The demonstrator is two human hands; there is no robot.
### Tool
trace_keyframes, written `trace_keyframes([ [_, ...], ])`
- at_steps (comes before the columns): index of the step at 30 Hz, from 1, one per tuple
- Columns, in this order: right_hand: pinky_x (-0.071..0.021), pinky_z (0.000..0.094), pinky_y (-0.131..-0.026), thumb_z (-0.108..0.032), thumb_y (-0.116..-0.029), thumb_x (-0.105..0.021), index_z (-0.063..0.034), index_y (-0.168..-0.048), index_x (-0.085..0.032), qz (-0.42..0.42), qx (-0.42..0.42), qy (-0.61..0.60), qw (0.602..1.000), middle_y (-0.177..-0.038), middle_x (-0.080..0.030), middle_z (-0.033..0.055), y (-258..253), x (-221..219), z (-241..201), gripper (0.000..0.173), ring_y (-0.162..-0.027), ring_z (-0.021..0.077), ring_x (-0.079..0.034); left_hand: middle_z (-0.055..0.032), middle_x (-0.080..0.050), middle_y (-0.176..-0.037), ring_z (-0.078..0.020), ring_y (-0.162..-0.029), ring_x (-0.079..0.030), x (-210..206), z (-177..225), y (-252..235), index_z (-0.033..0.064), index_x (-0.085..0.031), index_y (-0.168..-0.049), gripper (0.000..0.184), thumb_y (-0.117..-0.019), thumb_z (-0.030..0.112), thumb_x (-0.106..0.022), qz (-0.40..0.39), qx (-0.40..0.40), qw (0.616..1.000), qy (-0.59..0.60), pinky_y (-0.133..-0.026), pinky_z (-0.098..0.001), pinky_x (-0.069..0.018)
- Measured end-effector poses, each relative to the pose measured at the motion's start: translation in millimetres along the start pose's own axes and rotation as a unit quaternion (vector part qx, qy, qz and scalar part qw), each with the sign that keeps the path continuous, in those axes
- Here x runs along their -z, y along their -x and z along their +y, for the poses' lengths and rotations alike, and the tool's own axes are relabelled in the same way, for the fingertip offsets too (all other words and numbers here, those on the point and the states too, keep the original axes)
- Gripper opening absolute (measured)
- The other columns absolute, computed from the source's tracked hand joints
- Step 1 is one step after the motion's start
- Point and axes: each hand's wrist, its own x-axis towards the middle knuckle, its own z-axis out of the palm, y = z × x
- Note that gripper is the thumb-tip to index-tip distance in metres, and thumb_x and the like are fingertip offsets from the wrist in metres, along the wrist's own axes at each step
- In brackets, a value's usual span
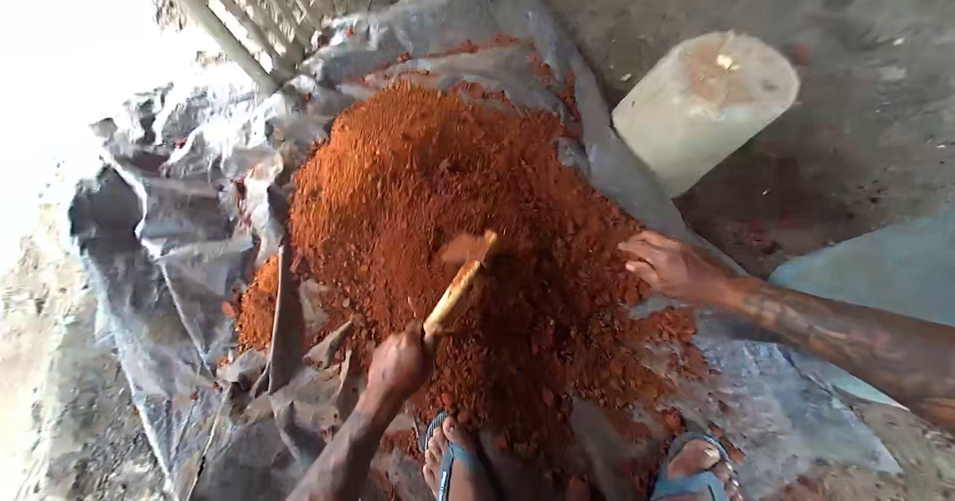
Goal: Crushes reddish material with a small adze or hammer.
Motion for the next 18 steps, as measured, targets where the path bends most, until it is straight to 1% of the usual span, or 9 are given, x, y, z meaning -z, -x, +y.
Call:
trace_keyframes([
  [3,-0.0523,0.0661,-0.092,-0.019,-0.1032,-0.057,-0.0022,-0.137,-0.061,-0.007,-0.013,0.008,1.000,-0.136,-0.059,0.0280,3,3,2,0.038,-0.114,0.0484,-0.065,-0.0159,-0.065,-0.075,-0.0343,-0.070,-0.068,55,-4,39,0.0006,-0.065,-0.108,0.055,-0.1073,0.050,-0.039,0.212,-0.082,0.970,0.082,-0.065,-0.0563,-0.0543],
  [6,-0.0523,0.0651,-0.094,-0.019,-0.1025,-0.058,-0.0024,-0.136,-0.062,-0.008,-0.016,0.011,1.000,-0.137,-0.059,0.0276,6,-3,2,0.038,-0.116,0.0477,-0.064,0.0010,-0.051,-0.058,-0.0106,-0.046,-0.051,86,-15,55,0.0049,-0.062,-0.096,0.069,-0.1050,0.065,-0.030,0.459,-0.233,0.835,0.196,-0.042,-0.0341,-0.0465],
  [8,-0.0523,0.0648,-0.093,-0.018,-0.1024,-0.059,-0.0029,-0.137,-0.062,-0.006,-0.019,0.008,1.000,-0.137,-0.059,0.0266,1,1,-6,0.038,-0.115,0.0474,-0.064,0.0051,-0.048,-0.058,-0.0054,-0.044,-0.048,97,-9,51,0.0105,-0.055,-0.094,0.064,-0.1042,0.067,-0.028,0.535,-0.293,0.750,0.256,-0.040,-0.0288,-0.0443],
  [9,-0.0527,0.0648,-0.093,-0.018,-0.1023,-0.058,-0.0029,-0.137,-0.062,-0.002,-0.015,0.006,1.000,-0.137,-0.059,0.0261,-1,2,-10,0.038,-0.114,0.0471,-0.065,0.0036,-0.048,-0.058,-0.0067,-0.045,-0.049,90,-10,44,0.0086,-0.054,-0.097,0.065,-0.1044,0.067,-0.027,0.548,-0.290,0.740,0.260,-0.041,-0.0301,-0.0452],
  [11,-0.0527,0.0647,-0.092,-0.018,-0.1022,-0.057,-0.0026,-0.136,-0.063,0.003,-0.006,0.003,1.000,-0.137,-0.060,0.0255,-5,1,-18,0.038,-0.114,0.0464,-0.065,-0.0073,-0.056,-0.060,-0.0174,-0.049,-0.057,47,-23,21,-0.0079,-0.058,-0.105,0.072,-0.1070,0.059,-0.032,0.500,-0.209,0.818,0.193,-0.047,-0.0394,-0.0517],
  [13,-0.0523,0.0644,-0.093,-0.020,-0.1027,-0.057,-0.0030,-0.137,-0.062,-0.002,-0.004,0.008,1.000,-0.138,-0.059,0.0250,-10,5,-24,0.039,-0.115,0.0459,-0.065,-0.0201,-0.069,-0.081,-0.0364,-0.076,-0.071,4,-29,-5,-0.0059,-0.060,-0.120,0.060,-0.1064,0.049,-0.040,0.244,-0.040,0.965,0.085,-0.070,-0.0564,-0.0572],
  [14,-0.0527,0.0633,-0.093,-0.021,-0.1030,-0.056,-0.0037,-0.138,-0.062,-0.007,-0.003,0.012,1.000,-0.139,-0.059,0.0244,-9,5,-25,0.039,-0.116,0.0449,-0.065,-0.0216,-0.071,-0.099,-0.0400,-0.096,-0.072,-9,-29,-22,0.0016,-0.058,-0.126,0.062,-0.1068,0.056,-0.036,0.098,0.032,0.994,0.038,-0.083,-0.0604,-0.0560],
  [16,-0.0536,0.0609,-0.094,-0.020,-0.1023,-0.057,-0.0036,-0.137,-0.063,-0.001,0.018,0.016,1.000,-0.137,-0.060,0.0245,-6,5,-21,0.039,-0.116,0.0437,-0.065,-0.0204,-0.070,-0.107,-0.0400,-0.105,-0.069,-9,-30,-36,0.0071,-0.061,-0.122,0.064,-0.1058,0.061,-0.033,-0.002,0.058,0.998,0.003,-0.087,-0.0616,-0.0544],
  [18,-0.0544,0.0618,-0.092,-0.017,-0.1005,-0.059,-0.0002,-0.132,-0.064,0.029,0.041,0.007,0.999,-0.131,-0.062,0.0276,-1,6,-15,0.037,-0.112,0.0459,-0.066,-0.0201,-0.069,-0.098,-0.0394,-0.096,-0.069,26,-28,-23,0.0055,-0.065,-0.113,0.060,-0.1074,0.057,-0.035,0.034,0.023,0.999,0.026,-0.082,-0.0618,-0.0540],
])
